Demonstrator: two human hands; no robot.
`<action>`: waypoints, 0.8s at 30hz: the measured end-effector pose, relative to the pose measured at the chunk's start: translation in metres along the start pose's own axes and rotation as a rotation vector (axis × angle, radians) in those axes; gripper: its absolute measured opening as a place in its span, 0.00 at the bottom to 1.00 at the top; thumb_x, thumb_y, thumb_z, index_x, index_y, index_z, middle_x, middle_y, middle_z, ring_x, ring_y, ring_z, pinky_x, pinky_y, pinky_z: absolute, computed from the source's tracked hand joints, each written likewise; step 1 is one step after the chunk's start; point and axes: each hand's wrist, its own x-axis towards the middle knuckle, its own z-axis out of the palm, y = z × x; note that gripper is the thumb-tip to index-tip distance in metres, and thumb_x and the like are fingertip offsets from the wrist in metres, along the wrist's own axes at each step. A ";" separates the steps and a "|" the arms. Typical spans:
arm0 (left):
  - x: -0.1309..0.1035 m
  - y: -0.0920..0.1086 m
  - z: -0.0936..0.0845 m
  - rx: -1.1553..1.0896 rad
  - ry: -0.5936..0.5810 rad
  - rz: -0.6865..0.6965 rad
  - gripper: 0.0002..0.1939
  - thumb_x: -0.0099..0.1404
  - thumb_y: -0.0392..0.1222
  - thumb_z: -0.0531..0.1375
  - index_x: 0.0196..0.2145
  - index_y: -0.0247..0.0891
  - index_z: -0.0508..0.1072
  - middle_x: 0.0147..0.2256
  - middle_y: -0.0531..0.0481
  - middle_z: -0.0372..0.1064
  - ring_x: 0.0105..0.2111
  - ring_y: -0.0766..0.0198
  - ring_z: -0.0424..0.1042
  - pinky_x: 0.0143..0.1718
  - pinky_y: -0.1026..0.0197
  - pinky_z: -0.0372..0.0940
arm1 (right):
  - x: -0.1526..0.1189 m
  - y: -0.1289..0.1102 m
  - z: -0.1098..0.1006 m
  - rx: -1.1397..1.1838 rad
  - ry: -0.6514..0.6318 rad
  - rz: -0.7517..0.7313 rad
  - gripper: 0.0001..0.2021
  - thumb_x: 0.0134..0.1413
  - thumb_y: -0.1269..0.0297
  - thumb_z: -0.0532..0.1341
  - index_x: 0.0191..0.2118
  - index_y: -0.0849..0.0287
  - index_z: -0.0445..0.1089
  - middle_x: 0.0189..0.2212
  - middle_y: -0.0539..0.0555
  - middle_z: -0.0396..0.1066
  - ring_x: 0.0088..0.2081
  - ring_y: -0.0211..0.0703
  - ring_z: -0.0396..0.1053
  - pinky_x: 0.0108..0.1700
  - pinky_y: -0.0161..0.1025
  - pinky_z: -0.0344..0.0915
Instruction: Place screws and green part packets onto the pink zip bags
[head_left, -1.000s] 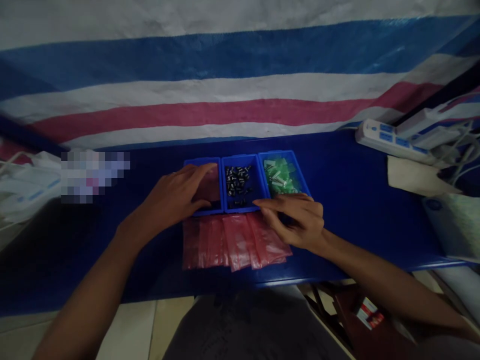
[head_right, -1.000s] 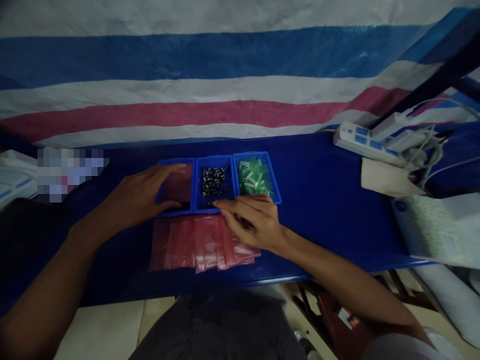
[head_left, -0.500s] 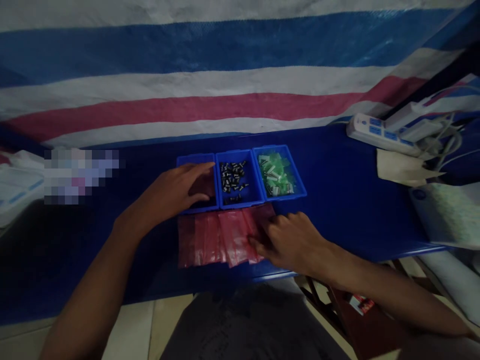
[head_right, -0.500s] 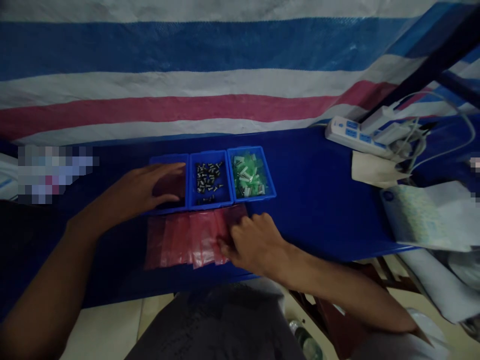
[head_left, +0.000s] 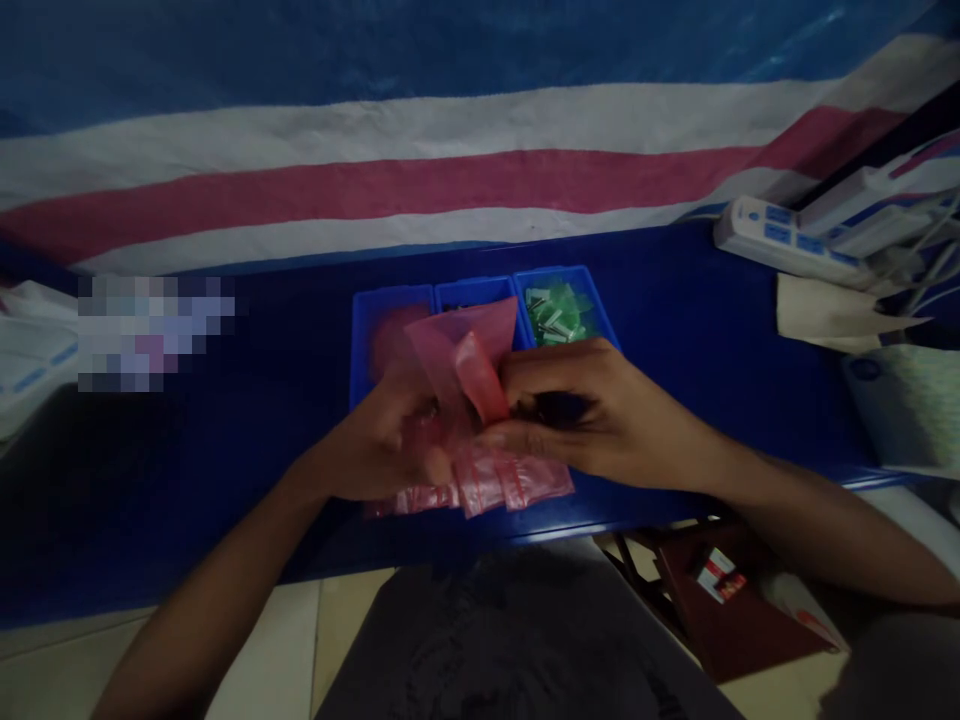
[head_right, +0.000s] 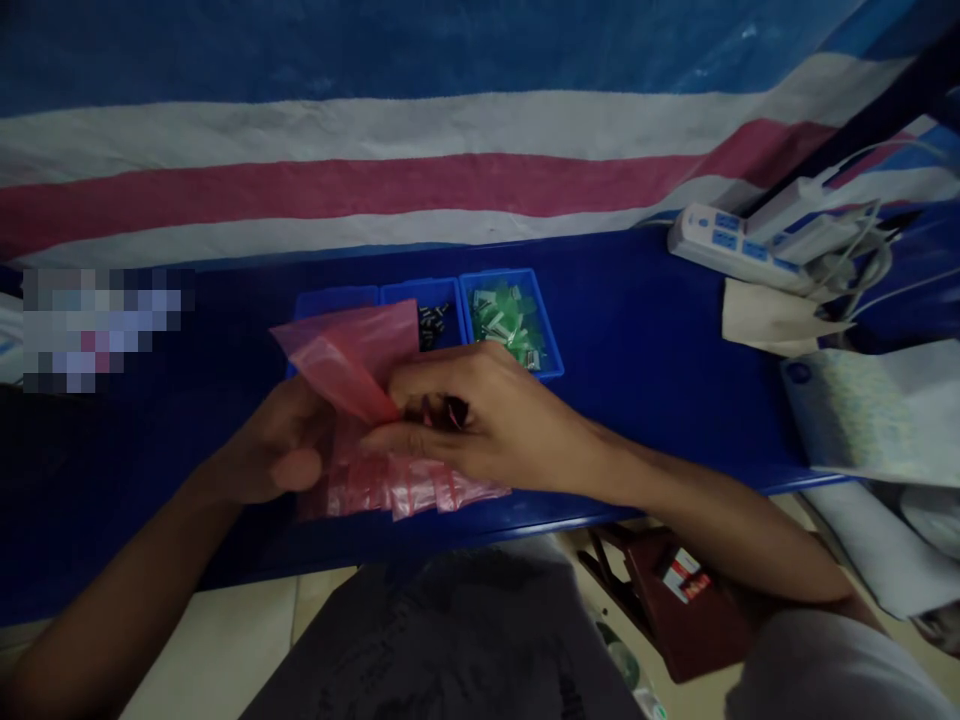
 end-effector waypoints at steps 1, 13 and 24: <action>-0.001 -0.002 0.001 -0.008 0.060 -0.008 0.28 0.63 0.72 0.69 0.38 0.42 0.84 0.35 0.47 0.82 0.36 0.54 0.82 0.39 0.56 0.80 | 0.001 0.003 -0.001 0.011 0.002 -0.018 0.15 0.68 0.61 0.68 0.28 0.59 0.71 0.24 0.45 0.64 0.26 0.31 0.60 0.27 0.32 0.57; -0.002 -0.021 -0.011 -0.047 0.490 -0.015 0.10 0.60 0.44 0.77 0.37 0.41 0.84 0.38 0.51 0.83 0.38 0.54 0.84 0.43 0.51 0.83 | -0.007 0.041 -0.009 0.073 0.403 0.036 0.09 0.58 0.72 0.71 0.31 0.51 0.74 0.22 0.44 0.70 0.20 0.34 0.66 0.21 0.34 0.62; 0.004 -0.015 0.000 0.422 0.658 0.125 0.27 0.55 0.53 0.79 0.15 0.41 0.70 0.16 0.61 0.65 0.16 0.72 0.65 0.15 0.67 0.61 | -0.017 0.056 0.003 0.049 0.442 -0.043 0.10 0.56 0.65 0.75 0.39 0.48 0.75 0.24 0.44 0.70 0.23 0.37 0.66 0.24 0.37 0.65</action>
